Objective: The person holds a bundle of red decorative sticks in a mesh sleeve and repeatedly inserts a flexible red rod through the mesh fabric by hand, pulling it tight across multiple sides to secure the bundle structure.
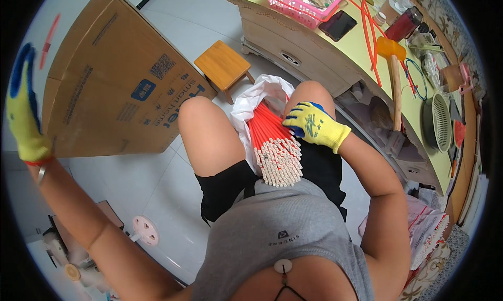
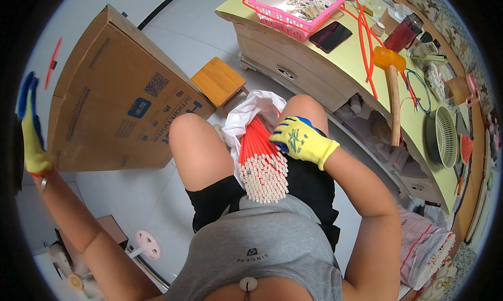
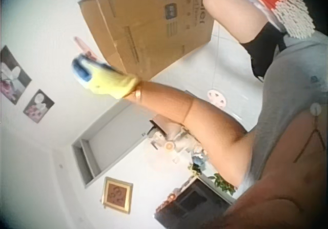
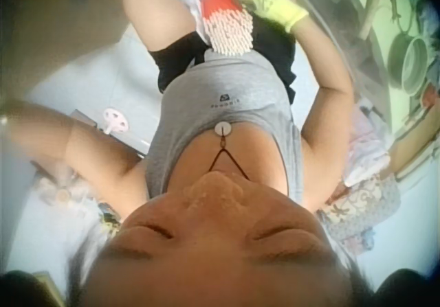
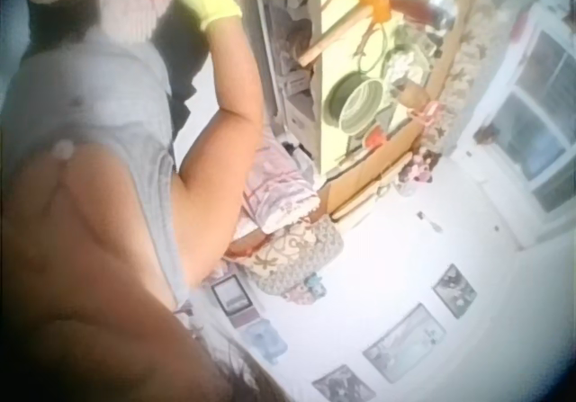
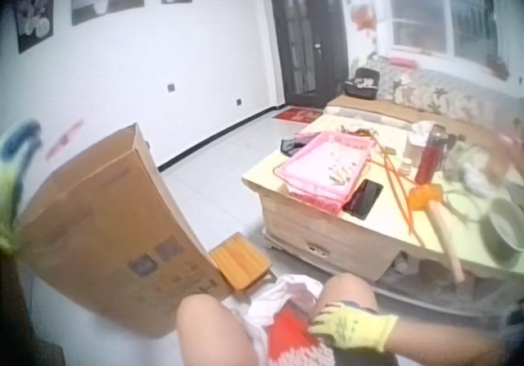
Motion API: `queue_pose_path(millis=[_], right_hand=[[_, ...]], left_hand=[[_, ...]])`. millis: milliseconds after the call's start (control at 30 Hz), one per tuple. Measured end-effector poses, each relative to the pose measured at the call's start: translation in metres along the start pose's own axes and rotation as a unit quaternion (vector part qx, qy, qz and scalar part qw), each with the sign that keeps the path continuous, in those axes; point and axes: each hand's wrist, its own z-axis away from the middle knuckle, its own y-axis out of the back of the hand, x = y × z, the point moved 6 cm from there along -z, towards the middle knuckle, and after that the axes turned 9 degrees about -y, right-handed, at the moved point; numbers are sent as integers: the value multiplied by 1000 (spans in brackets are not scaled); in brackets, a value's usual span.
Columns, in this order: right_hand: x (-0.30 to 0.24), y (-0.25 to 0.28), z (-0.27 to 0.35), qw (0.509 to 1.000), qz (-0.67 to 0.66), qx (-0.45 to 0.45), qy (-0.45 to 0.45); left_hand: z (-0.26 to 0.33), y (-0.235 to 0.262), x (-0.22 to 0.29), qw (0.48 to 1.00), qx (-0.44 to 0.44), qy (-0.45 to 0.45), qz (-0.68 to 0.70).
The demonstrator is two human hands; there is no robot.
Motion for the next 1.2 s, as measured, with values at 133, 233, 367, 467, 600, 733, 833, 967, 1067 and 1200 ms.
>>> queue_pose_path(millis=[133,233,367,467,600,733,833,967,1067,1200], right_hand=[[33,-5,-23,982,-158,68,-76],[45,-8,-58,926,-287,216,-112],[49,0,-66,718,-583,331,-189],[25,121,-26,700,-559,425,-132],[28,228,70,643,-506,575,1],[77,261,161,449,-815,296,215],[110,219,204,351,-836,389,162],[138,149,219,360,-805,468,48],[150,112,198,234,-884,383,129],[157,89,198,436,-665,592,-128]], left_hand=[[7,-23,124,861,10,191,471],[26,-43,215,660,-62,288,691],[44,-49,302,667,-61,112,734],[83,-71,363,306,-140,317,887],[106,-77,391,334,-162,267,889],[126,-113,430,7,-98,392,915],[108,-121,426,-192,108,430,875],[98,-133,400,-140,192,426,873],[93,-129,381,-116,246,363,891],[83,-124,358,-101,290,313,899]])
